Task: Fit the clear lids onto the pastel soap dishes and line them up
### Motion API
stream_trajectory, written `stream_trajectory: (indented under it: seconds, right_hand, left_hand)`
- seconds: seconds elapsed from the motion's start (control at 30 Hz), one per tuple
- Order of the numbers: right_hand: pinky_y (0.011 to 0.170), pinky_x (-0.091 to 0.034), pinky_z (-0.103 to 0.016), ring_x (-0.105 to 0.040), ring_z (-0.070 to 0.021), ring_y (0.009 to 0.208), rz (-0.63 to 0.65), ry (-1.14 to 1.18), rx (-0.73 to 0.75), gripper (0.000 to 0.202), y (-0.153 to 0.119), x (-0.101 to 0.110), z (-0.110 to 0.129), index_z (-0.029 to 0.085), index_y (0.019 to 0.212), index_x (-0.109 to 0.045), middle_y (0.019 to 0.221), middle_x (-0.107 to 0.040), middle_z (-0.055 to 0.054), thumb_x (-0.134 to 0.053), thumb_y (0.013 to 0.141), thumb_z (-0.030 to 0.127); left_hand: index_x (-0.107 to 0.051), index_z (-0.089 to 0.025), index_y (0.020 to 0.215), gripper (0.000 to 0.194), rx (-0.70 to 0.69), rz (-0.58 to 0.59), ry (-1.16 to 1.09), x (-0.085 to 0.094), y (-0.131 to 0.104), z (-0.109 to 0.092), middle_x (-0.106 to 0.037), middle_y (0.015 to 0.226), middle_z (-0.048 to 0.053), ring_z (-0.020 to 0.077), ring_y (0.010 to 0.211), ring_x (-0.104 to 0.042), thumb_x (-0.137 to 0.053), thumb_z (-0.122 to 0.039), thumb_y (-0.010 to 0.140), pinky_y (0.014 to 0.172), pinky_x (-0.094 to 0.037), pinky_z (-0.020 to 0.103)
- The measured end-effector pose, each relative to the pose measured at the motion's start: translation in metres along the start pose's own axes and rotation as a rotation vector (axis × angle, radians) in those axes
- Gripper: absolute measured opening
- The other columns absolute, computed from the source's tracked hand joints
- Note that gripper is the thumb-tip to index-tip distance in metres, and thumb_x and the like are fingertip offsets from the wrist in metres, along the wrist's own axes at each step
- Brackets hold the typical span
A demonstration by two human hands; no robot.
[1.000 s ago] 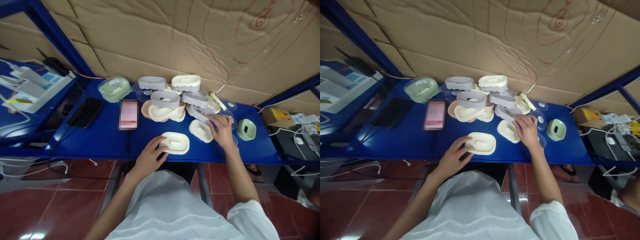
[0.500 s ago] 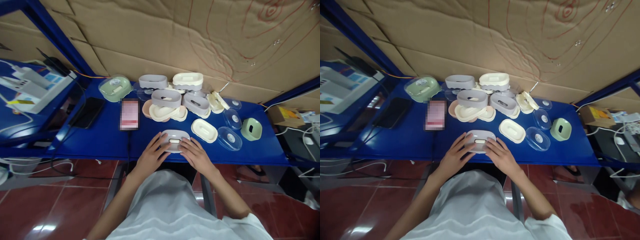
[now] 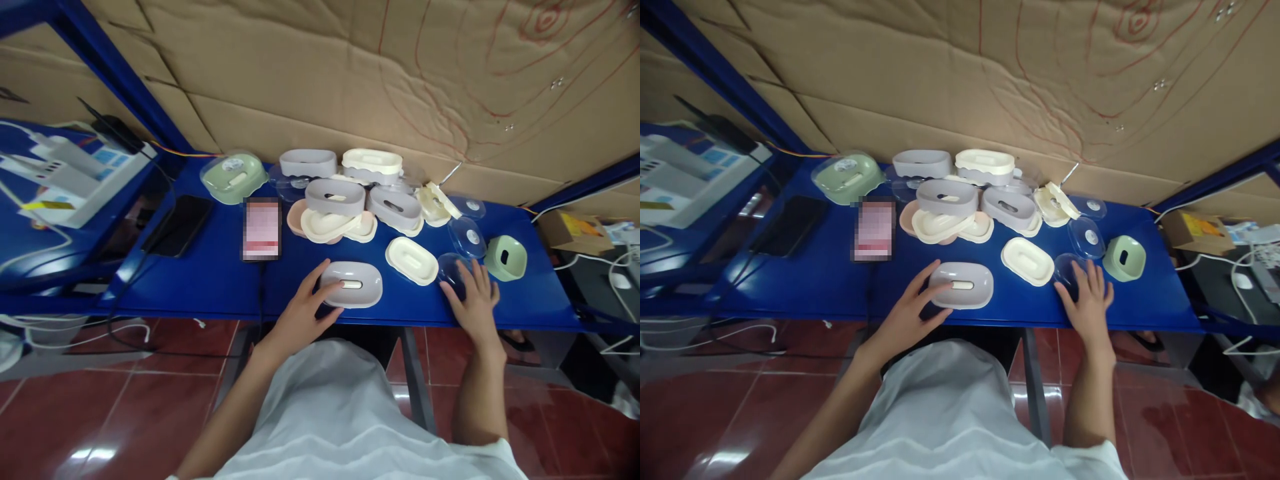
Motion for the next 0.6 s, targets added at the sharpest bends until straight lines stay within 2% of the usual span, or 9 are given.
stream_trajectory:
  seconds: [0.07, 0.1, 0.17, 0.23, 0.3, 0.37, 0.43, 0.5, 0.6]
  right_hand:
    - [0.117, -0.035, -0.076, -0.042, -0.045, 0.153, -0.027, -0.003, -0.057, 0.065, -0.015, 0.007, -0.023, 0.026, 0.157, -0.054, 0.165, -0.047, -0.02, -0.06, 0.101, 0.059]
    - [0.117, -0.039, -0.073, -0.045, -0.0443, 0.151, -0.043, 0.034, -0.044, 0.065, -0.022, 0.011, -0.026, 0.024, 0.156, -0.056, 0.163, -0.05, -0.021, -0.061, 0.101, 0.058]
    - [0.118, -0.043, -0.065, -0.049, -0.0401, 0.148, -0.087, 0.155, 0.006, 0.06, -0.036, 0.018, -0.012, 0.024, 0.157, -0.054, 0.159, -0.054, -0.019, -0.059, 0.104, 0.051]
    - [0.119, -0.045, -0.061, -0.05, -0.0363, 0.149, -0.093, 0.274, 0.074, 0.058, -0.044, 0.02, 0.023, 0.029, 0.163, -0.047, 0.16, -0.053, -0.016, -0.054, 0.107, 0.044]
    - [0.121, -0.045, -0.059, -0.048, -0.0346, 0.151, -0.044, 0.339, 0.187, 0.059, -0.043, 0.017, 0.074, 0.034, 0.165, -0.043, 0.163, -0.051, -0.012, -0.055, 0.107, 0.041]
    - [0.123, -0.043, -0.057, -0.045, -0.0334, 0.154, 0.033, 0.351, 0.348, 0.058, -0.035, 0.009, 0.129, 0.037, 0.163, -0.045, 0.164, -0.051, -0.009, -0.059, 0.106, 0.039]
    - [0.125, -0.041, -0.055, -0.041, -0.0323, 0.157, 0.114, 0.337, 0.508, 0.054, -0.025, 0.001, 0.173, 0.035, 0.16, -0.05, 0.165, -0.05, -0.008, -0.06, 0.106, 0.038]
    - [0.126, -0.039, -0.055, -0.038, -0.032, 0.158, 0.167, 0.301, 0.633, 0.051, -0.017, -0.006, 0.202, 0.034, 0.157, -0.054, 0.166, -0.05, -0.007, -0.06, 0.107, 0.04]
    - [0.128, -0.035, -0.058, -0.038, -0.0324, 0.158, 0.163, 0.239, 0.725, 0.05, -0.012, -0.012, 0.217, 0.034, 0.155, -0.056, 0.164, -0.052, -0.007, -0.061, 0.106, 0.042]
  left_hand:
    - [-0.051, -0.03, 0.151, 0.054, 0.03, 0.02, -0.026, 0.0, 0.001, 0.002, -0.033, 0.174, 0.012, 0.0296, 0.159, -0.04, -0.068, -0.027, 0.1, 0.128, -0.043, 0.051]
    - [-0.047, -0.031, 0.155, 0.06, 0.042, 0.029, -0.042, 0.001, 0.001, 0.003, -0.035, 0.173, 0.013, 0.0291, 0.158, -0.042, -0.069, -0.027, 0.1, 0.128, -0.043, 0.05]
    - [-0.041, -0.032, 0.159, 0.068, 0.055, 0.042, -0.071, 0.002, 0.003, 0.003, -0.038, 0.171, 0.012, 0.0283, 0.157, -0.043, -0.071, -0.027, 0.099, 0.128, -0.043, 0.049]
    - [-0.036, -0.033, 0.162, 0.074, 0.056, 0.041, -0.095, 0.003, 0.004, 0.003, -0.04, 0.17, 0.012, 0.0278, 0.158, -0.043, -0.072, -0.026, 0.097, 0.129, -0.042, 0.049]
    - [-0.032, -0.034, 0.164, 0.08, 0.063, 0.034, -0.107, 0.004, 0.005, 0.004, -0.041, 0.17, 0.011, 0.0278, 0.158, -0.042, -0.074, -0.027, 0.097, 0.13, -0.04, 0.049]
    - [-0.028, -0.034, 0.166, 0.085, 0.075, 0.026, -0.11, 0.003, 0.005, 0.006, -0.042, 0.17, 0.012, 0.0286, 0.157, -0.043, -0.076, -0.028, 0.096, 0.13, -0.04, 0.049]
    - [-0.026, -0.034, 0.167, 0.09, 0.081, 0.019, -0.111, 0.001, 0.004, 0.008, -0.042, 0.17, 0.012, 0.0299, 0.157, -0.044, -0.078, -0.029, 0.094, 0.129, -0.041, 0.049]
    - [-0.026, -0.034, 0.167, 0.091, 0.077, 0.007, -0.113, 0.0, 0.003, 0.01, -0.043, 0.169, 0.013, 0.0307, 0.156, -0.045, -0.079, -0.031, 0.094, 0.128, -0.042, 0.05]
    - [-0.026, -0.035, 0.168, 0.089, 0.075, -0.014, -0.109, 0.001, 0.002, 0.012, -0.044, 0.168, 0.013, 0.0311, 0.155, -0.045, -0.077, -0.034, 0.096, 0.128, -0.042, 0.052]
Point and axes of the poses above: each hand's wrist, its own y-axis towards the middle knuckle, its own x-axis out of the back of the hand, z = x × y, the point moved 6 cm from there along y, towards the middle knuckle
